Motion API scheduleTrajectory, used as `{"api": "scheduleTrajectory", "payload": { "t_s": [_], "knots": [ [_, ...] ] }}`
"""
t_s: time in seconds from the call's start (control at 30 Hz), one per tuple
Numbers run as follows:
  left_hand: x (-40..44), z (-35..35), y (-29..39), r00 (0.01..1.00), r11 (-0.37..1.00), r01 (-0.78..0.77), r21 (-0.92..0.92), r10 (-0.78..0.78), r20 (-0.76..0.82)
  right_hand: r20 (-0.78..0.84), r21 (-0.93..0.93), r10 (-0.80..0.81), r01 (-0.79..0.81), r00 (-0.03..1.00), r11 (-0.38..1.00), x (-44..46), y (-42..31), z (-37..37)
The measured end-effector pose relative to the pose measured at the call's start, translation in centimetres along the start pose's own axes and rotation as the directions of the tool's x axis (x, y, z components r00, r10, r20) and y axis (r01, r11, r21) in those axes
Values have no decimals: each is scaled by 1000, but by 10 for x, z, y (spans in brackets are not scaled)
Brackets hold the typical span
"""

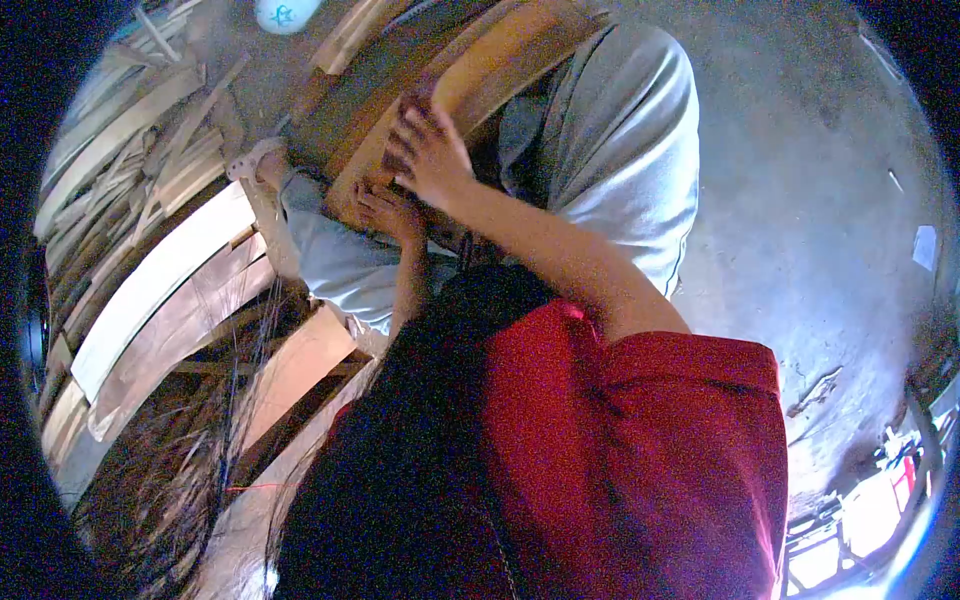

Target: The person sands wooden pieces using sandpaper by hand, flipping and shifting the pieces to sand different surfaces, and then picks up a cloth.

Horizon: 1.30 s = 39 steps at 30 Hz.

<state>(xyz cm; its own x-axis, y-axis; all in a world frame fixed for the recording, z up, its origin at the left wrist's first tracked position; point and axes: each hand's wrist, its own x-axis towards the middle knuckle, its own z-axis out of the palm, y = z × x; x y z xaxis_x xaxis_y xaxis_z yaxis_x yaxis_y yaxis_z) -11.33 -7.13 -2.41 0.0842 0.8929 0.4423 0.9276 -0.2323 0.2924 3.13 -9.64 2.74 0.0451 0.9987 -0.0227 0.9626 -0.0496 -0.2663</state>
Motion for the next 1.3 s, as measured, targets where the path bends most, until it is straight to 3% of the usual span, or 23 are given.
{"api": "scheduleTrajectory", "payload": {
  "t_s": [0.1, 0.2, 0.3, 0.4, 0.57, 0.67, 0.73, 0.8, 0.9, 1.0, 1.13, 1.27, 1.3],
  "knots": [
    [-1, 4, -13, 999, 997, -2, -71, 5, 39, 21, 59, -128, 126, 992, 990, -3, -3, 6],
    [3, -10, 8, 1000, 997, -4, -72, 4, 6, -3, -46, 16, -16, 1000, 999, 3, 44, -19],
    [-1, -4, 0, 996, 992, 87, -91, -84, 36, -216, 6, 145, -147, 966, 989, -4, 92, -20],
    [0, -6, 1, 995, 979, 97, -177, -91, 39, -133, -40, 176, -183, 975, 982, -8, 65, -22],
    [4, -22, 0, 999, 979, 51, -199, -52, 1, -80, 82, -107, 113, 991, 990, -12, 0, 0],
    [2, -19, -3, 998, 985, 62, -161, -64, -10, 18, -12, -105, 105, 994, 994, -7, 25, -25],
    [1, -16, -3, 993, 963, 112, -244, -120, -18, 73, -191, 13, 2, 997, 982, -4, 57, -42],
    [1, -9, -4, 988, 956, 120, -269, -142, -63, -41, -205, 82, -89, 996, 975, -6, 101, -33],
    [3, -17, 0, 989, 967, 108, -232, -129, -76, -80, -185, 92, -105, 993, 977, -9, 110, -31],
    [3, -18, 2, 984, 964, 162, -209, -174, -42, -93, -172, 76, -91, 993, 981, -5, 79, -23],
    [3, -13, -2, 981, 938, 177, -299, -194, -28, -133, -73, -84, 75, 987, 995, -5, 37, -6],
    [3, -21, 3, 976, 932, 205, -298, -216, -5, 9, -107, -175, 175, 985, 979, -5, 40, -26],
    [5, -23, 4, 975, 932, 212, -295, -221, 4, 3, -139, -130, 129, 992, 982, -4, 53, -31]
  ]
}}
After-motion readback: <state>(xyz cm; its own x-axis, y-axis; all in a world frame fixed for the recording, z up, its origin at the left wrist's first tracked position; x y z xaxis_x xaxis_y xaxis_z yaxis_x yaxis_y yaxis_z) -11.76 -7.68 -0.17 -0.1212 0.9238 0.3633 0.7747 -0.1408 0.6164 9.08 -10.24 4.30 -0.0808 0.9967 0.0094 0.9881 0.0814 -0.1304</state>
